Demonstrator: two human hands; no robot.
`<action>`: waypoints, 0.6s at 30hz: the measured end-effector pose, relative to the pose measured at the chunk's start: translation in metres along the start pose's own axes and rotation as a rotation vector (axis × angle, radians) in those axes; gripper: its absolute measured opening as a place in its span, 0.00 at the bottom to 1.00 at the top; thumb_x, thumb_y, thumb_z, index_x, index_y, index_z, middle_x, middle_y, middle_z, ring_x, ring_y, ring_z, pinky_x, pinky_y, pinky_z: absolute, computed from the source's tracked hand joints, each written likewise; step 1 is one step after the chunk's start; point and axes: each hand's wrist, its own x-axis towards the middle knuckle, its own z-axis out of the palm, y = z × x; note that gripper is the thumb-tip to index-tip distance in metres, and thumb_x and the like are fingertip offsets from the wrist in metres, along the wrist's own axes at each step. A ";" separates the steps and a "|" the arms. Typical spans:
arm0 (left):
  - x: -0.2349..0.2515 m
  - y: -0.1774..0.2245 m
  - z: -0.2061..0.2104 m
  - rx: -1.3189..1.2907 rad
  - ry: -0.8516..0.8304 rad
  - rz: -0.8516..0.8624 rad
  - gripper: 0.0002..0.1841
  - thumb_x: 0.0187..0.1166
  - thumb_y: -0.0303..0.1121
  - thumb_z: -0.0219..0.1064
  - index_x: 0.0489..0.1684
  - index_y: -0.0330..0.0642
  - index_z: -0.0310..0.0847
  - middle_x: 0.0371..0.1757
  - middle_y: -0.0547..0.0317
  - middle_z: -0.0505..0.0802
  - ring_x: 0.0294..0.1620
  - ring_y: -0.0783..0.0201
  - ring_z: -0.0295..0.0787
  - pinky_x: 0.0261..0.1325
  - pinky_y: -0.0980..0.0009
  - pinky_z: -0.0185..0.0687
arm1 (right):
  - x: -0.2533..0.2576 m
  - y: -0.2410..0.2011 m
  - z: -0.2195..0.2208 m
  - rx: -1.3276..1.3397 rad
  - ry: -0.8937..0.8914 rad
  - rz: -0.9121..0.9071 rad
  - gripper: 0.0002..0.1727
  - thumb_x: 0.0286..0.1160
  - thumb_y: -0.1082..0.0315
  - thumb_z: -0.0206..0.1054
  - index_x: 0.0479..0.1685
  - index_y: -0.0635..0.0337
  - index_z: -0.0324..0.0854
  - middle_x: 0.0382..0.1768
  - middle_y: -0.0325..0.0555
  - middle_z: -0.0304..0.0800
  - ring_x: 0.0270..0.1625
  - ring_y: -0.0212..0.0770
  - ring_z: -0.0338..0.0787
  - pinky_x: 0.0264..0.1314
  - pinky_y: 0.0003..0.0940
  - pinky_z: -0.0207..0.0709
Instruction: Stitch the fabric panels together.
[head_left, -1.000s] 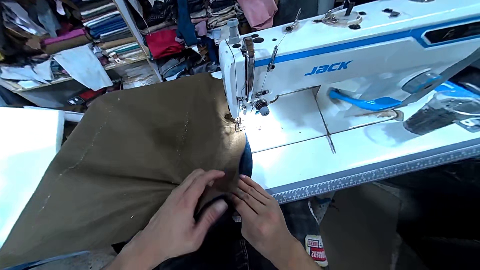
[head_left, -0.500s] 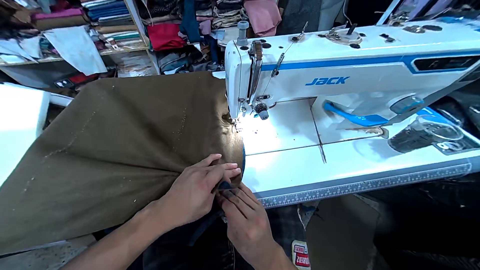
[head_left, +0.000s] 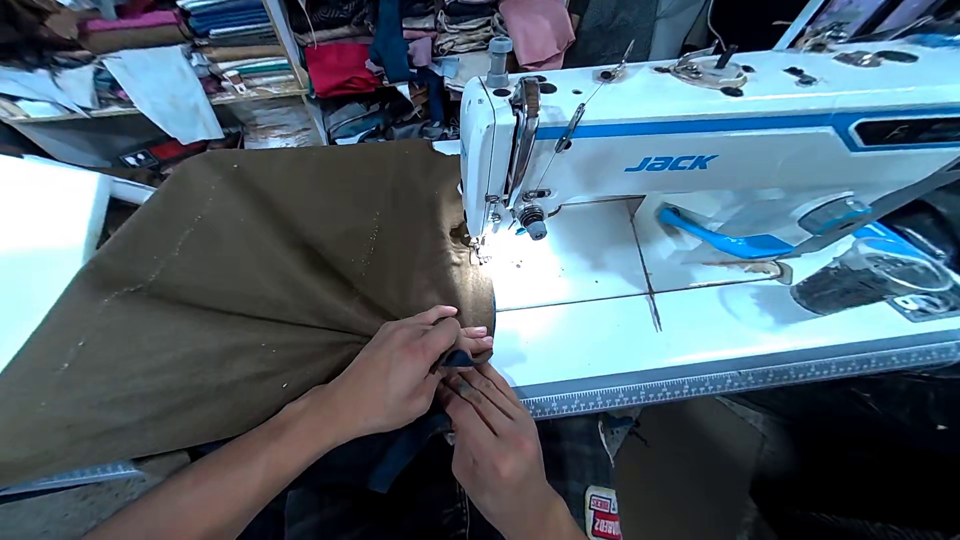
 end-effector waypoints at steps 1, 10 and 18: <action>0.000 0.000 0.000 0.002 -0.002 -0.001 0.13 0.79 0.26 0.57 0.49 0.47 0.89 0.64 0.77 0.94 0.76 0.77 0.82 0.92 0.65 0.65 | 0.000 -0.001 0.000 -0.005 0.001 0.007 0.13 0.74 0.80 0.62 0.44 0.59 0.94 0.53 0.46 0.97 0.66 0.43 0.93 0.78 0.42 0.82; 0.004 0.002 -0.001 0.007 -0.005 -0.044 0.12 0.88 0.36 0.57 0.53 0.50 0.89 0.65 0.80 0.93 0.76 0.78 0.81 0.90 0.67 0.67 | 0.007 -0.005 -0.002 -0.018 0.002 0.054 0.13 0.73 0.80 0.63 0.41 0.59 0.94 0.49 0.44 0.98 0.64 0.42 0.94 0.78 0.40 0.83; 0.007 0.001 -0.001 -0.017 0.022 -0.057 0.10 0.88 0.38 0.59 0.54 0.51 0.87 0.64 0.80 0.93 0.76 0.77 0.82 0.89 0.66 0.70 | 0.010 -0.005 -0.004 -0.026 -0.042 0.073 0.13 0.73 0.80 0.63 0.40 0.59 0.93 0.50 0.43 0.98 0.66 0.41 0.92 0.79 0.39 0.81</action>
